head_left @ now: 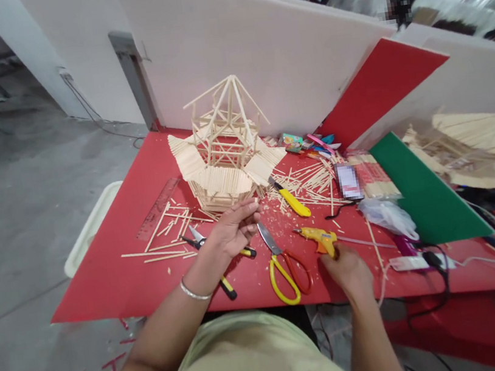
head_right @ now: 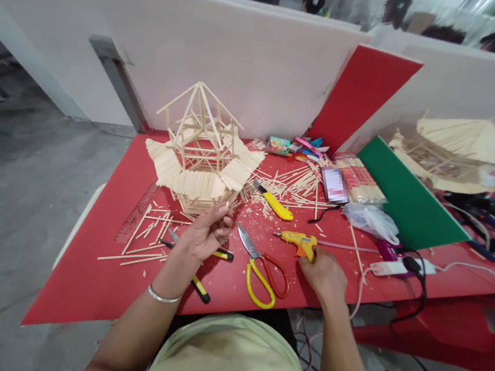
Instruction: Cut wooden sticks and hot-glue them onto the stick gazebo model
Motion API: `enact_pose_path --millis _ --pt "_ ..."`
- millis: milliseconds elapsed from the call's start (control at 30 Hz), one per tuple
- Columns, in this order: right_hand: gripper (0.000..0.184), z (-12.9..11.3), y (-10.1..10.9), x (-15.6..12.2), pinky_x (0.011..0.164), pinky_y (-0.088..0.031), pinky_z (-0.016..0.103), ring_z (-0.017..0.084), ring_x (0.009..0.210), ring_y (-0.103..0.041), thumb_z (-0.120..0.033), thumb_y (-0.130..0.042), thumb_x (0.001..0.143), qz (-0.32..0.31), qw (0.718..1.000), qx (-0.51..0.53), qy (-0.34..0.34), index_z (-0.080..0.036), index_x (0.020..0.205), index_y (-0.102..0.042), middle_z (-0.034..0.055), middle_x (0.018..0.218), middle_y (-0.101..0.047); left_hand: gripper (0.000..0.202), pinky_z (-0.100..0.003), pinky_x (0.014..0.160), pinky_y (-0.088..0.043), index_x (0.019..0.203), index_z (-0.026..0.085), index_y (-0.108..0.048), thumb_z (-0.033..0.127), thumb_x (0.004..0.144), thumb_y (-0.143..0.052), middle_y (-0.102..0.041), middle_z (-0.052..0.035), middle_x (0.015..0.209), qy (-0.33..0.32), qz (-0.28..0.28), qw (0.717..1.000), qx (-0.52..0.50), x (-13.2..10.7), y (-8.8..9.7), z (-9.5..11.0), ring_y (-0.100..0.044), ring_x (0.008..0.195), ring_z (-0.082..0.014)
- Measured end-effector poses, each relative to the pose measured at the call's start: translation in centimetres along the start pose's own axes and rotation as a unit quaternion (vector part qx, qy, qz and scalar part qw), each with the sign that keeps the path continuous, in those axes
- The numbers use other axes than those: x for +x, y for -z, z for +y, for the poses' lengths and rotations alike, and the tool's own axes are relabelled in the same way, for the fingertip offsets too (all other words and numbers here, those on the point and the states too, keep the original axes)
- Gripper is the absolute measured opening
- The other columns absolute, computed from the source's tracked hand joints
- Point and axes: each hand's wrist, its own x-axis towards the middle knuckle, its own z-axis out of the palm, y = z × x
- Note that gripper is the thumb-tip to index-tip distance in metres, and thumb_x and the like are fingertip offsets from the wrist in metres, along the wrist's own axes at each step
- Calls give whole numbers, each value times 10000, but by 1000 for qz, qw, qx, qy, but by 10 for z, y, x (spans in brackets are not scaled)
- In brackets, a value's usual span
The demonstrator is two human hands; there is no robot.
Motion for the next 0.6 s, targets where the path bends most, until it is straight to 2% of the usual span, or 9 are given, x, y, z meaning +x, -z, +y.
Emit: enact_pose_path --millis 100,200,267,333,433,500,600 --pt "396 0 -1 5 681 -436 297 231 804 -641 -384 -477 808 12 999 42 28 -137 1078 -628 128 905 -683 248 -115 440 -381 865 115 -649 146 680 -810 -647 -12 735 -16 -4 1000 4 3 1 1 -611 604 -55" --pt "419 -3 8 -1 678 -445 268 192 781 -629 -406 -427 855 48 994 85 56 -144 1153 -562 94 938 -678 258 -125 449 -388 872 117 -651 138 672 -813 -652 -19 719 -32 -2 999 11 6 2 3 -613 603 -65" --pt "430 -12 22 -9 657 -444 272 185 738 -608 -459 -435 866 91 986 120 69 -164 1161 -537 67 913 -665 265 -136 460 -400 876 120 -653 121 664 -812 -658 -23 710 -38 2 999 17 7 3 3 -621 608 -77" --pt "372 -26 41 -18 579 -412 274 174 620 -556 -485 -504 841 147 968 177 95 -189 1059 -562 19 770 -625 269 -147 468 -409 875 121 -653 103 656 -809 -665 -29 712 -39 10 999 22 7 3 4 -625 609 -85" --pt "382 -55 73 -29 565 -406 275 160 599 -531 -504 -593 792 198 935 232 183 -204 1025 -549 3 754 -596 278 -153 477 -414 879 120 -656 81 648 -806 -669 -32 712 -37 22 999 23 7 3 3 -630 616 -91" --pt "398 -76 91 -32 589 -402 281 154 609 -511 -552 -597 791 221 925 199 236 -206 976 -535 -2 734 -573 286 -154 480 -417 884 118 -659 77 644 -808 -668 -30 708 -35 23 999 22 7 4 1 -637 624 -97" --pt "437 -103 108 -29 560 -326 278 150 595 -464 -614 -641 746 337 904 77 251 -212 851 -506 -16 668 -503 292 -153 475 -420 894 118 -664 85 645 -813 -675 -36 739 -34 14 999 17 9 6 0 -640 623 -98"
